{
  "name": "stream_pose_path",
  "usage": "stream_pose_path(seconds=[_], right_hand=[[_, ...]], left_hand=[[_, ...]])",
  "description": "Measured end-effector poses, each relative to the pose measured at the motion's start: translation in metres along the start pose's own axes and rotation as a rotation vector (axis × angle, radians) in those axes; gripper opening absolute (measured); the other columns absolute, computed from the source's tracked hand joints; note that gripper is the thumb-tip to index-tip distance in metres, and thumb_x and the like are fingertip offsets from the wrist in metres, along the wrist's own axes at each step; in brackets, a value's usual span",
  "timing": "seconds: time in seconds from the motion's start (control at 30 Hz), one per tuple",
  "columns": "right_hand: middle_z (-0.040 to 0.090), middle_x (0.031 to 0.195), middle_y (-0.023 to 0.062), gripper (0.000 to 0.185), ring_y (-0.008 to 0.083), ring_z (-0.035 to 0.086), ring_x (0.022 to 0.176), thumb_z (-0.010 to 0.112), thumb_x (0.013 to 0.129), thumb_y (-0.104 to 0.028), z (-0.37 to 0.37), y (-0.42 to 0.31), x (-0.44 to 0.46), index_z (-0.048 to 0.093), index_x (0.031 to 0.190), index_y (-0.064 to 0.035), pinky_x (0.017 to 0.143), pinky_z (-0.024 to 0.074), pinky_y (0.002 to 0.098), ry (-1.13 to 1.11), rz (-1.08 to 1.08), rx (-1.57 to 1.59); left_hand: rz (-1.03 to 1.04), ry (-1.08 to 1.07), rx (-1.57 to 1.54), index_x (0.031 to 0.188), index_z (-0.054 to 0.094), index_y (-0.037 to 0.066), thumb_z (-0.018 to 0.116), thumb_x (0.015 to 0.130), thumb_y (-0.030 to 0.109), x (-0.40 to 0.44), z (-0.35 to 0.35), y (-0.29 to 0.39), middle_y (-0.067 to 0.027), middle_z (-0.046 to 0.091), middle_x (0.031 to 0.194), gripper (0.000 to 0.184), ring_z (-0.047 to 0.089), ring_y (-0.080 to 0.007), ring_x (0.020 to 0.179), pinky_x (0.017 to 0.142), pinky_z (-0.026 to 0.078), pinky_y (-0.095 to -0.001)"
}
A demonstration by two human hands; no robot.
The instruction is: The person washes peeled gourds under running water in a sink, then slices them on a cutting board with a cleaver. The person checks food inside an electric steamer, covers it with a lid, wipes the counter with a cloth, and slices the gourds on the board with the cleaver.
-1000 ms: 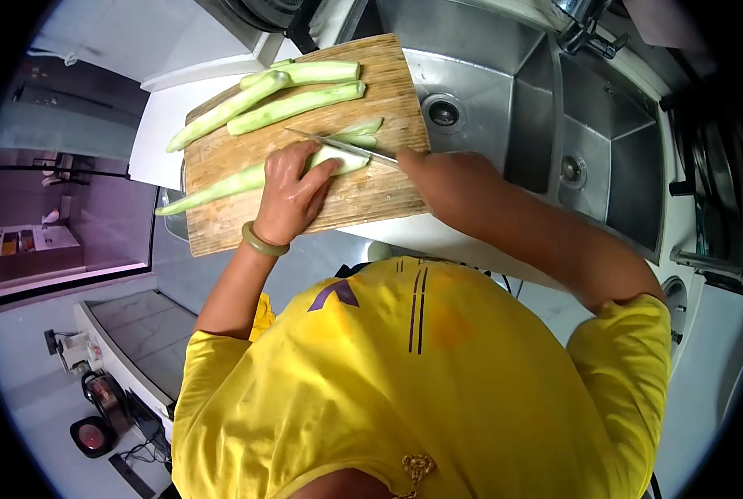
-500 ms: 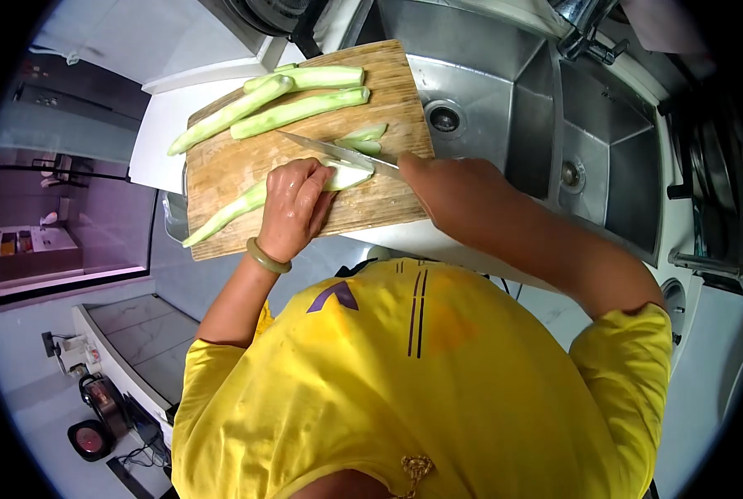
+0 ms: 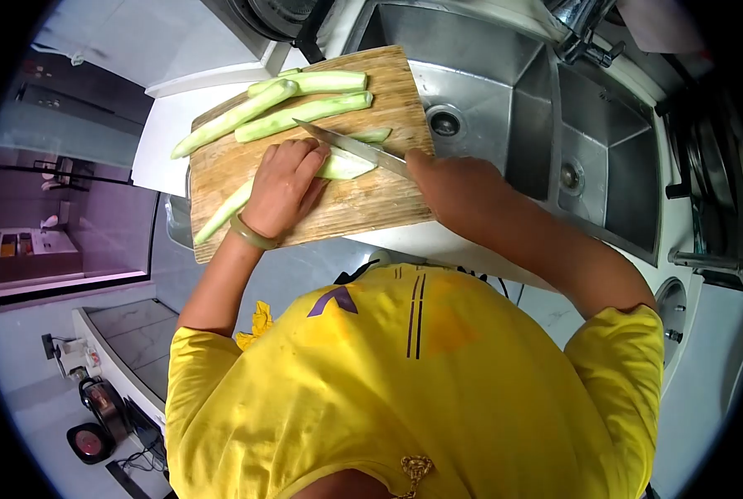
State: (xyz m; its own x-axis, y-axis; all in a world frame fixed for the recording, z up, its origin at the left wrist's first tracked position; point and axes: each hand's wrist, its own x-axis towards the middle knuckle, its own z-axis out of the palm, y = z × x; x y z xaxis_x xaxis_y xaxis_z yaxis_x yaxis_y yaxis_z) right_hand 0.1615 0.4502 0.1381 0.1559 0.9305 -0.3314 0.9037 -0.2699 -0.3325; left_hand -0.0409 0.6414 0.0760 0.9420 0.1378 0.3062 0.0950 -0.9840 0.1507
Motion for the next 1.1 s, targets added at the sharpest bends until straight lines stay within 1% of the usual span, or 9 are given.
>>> stream_pose_path(seconds=[0.13,0.23,0.33,0.5,0.63,0.83,0.93,1.0,1.1], right_hand=[[0.065,0.073,0.0177,0.013,0.0355,0.066,0.068,0.050,0.091,-0.008,-0.001,-0.007,-0.007,0.047,0.103,-0.0021,0.062,0.0510,0.0482,-0.019,0.003,0.016],[0.062,0.070,0.0187,0.011,0.0387,0.063,0.065,0.050,0.095,-0.011,0.024,0.004,0.006,0.044,0.099,-0.0028,0.057,0.0479,0.0497,0.098,-0.117,0.015],[0.060,0.070,0.0183,0.010,0.0393,0.063,0.065,0.050,0.094,-0.009,0.018,0.000,0.004,0.043,0.098,-0.0032,0.057,0.0478,0.0493,0.066,-0.045,-0.026],[0.060,0.069,0.0189,0.009,0.0396,0.062,0.064,0.049,0.093,-0.007,0.016,-0.006,-0.006,0.044,0.098,-0.0031,0.057,0.0486,0.0494,0.102,-0.193,0.052],[0.060,0.069,0.0188,0.009,0.0389,0.063,0.063,0.049,0.092,-0.006,0.016,-0.011,0.003,0.044,0.099,-0.0024,0.056,0.0482,0.0490,0.074,-0.141,-0.007],[0.061,0.068,0.0185,0.013,0.0367,0.065,0.065,0.050,0.090,-0.003,0.016,-0.019,-0.003,0.045,0.102,-0.0019,0.056,0.0493,0.0471,0.059,-0.175,-0.012],[0.062,0.071,0.0181,0.015,0.0362,0.065,0.066,0.051,0.090,-0.004,0.024,-0.016,0.010,0.046,0.104,-0.0018,0.057,0.0503,0.0466,0.026,-0.125,-0.077],[0.063,0.073,0.0179,0.017,0.0365,0.066,0.068,0.052,0.090,-0.005,0.025,-0.015,0.010,0.046,0.106,-0.0017,0.059,0.0514,0.0462,0.026,-0.117,-0.027],[0.064,0.075,0.0186,0.016,0.0369,0.066,0.070,0.052,0.092,-0.007,0.018,-0.010,0.016,0.047,0.106,-0.0035,0.060,0.0522,0.0456,0.017,-0.050,-0.035]], left_hand=[[0.012,0.084,0.057,0.117,0.057,0.005,0.072,0.074,0.009,-0.004,0.014,-0.002,-0.0126,0.058,0.113,0.046,0.054,-0.0317,0.103,0.085,0.042,-0.0414],[0.007,0.113,0.063,0.117,0.057,0.006,0.073,0.073,0.008,-0.011,0.012,0.008,-0.0125,0.057,0.113,0.047,0.054,-0.0317,0.104,0.085,0.043,-0.0421],[-0.011,0.139,0.045,0.114,0.059,0.007,0.073,0.073,0.008,-0.017,0.008,0.016,-0.0134,0.057,0.113,0.043,0.055,-0.0331,0.104,0.085,0.043,-0.0437],[-0.022,0.234,0.012,0.111,0.060,0.004,0.074,0.076,0.010,-0.021,0.014,0.021,-0.0156,0.057,0.114,0.038,0.055,-0.0349,0.104,0.086,0.044,-0.0441],[-0.052,0.207,-0.010,0.111,0.059,0.003,0.074,0.076,0.010,-0.024,0.010,0.025,-0.0159,0.058,0.114,0.038,0.055,-0.0352,0.105,0.086,0.044,-0.0441],[-0.034,0.253,0.005,0.112,0.058,0.005,0.068,0.078,0.008,-0.026,0.011,0.029,-0.0135,0.057,0.113,0.036,0.055,-0.0316,0.101,0.084,0.043,-0.0421],[-0.117,0.188,-0.035,0.114,0.058,0.003,0.071,0.076,0.004,-0.027,0.001,0.028,-0.0159,0.058,0.114,0.040,0.055,-0.0345,0.103,0.087,0.044,-0.0429],[-0.033,0.029,-0.009,0.115,0.059,0.004,0.069,0.075,0.004,-0.032,-0.006,0.027,-0.0150,0.058,0.115,0.041,0.055,-0.0328,0.103,0.087,0.044,-0.0420],[0.044,0.030,0.063,0.115,0.059,0.004,0.068,0.074,0.004,-0.017,-0.010,0.015,-0.0138,0.059,0.114,0.042,0.056,-0.0311,0.103,0.085,0.045,-0.0408]])
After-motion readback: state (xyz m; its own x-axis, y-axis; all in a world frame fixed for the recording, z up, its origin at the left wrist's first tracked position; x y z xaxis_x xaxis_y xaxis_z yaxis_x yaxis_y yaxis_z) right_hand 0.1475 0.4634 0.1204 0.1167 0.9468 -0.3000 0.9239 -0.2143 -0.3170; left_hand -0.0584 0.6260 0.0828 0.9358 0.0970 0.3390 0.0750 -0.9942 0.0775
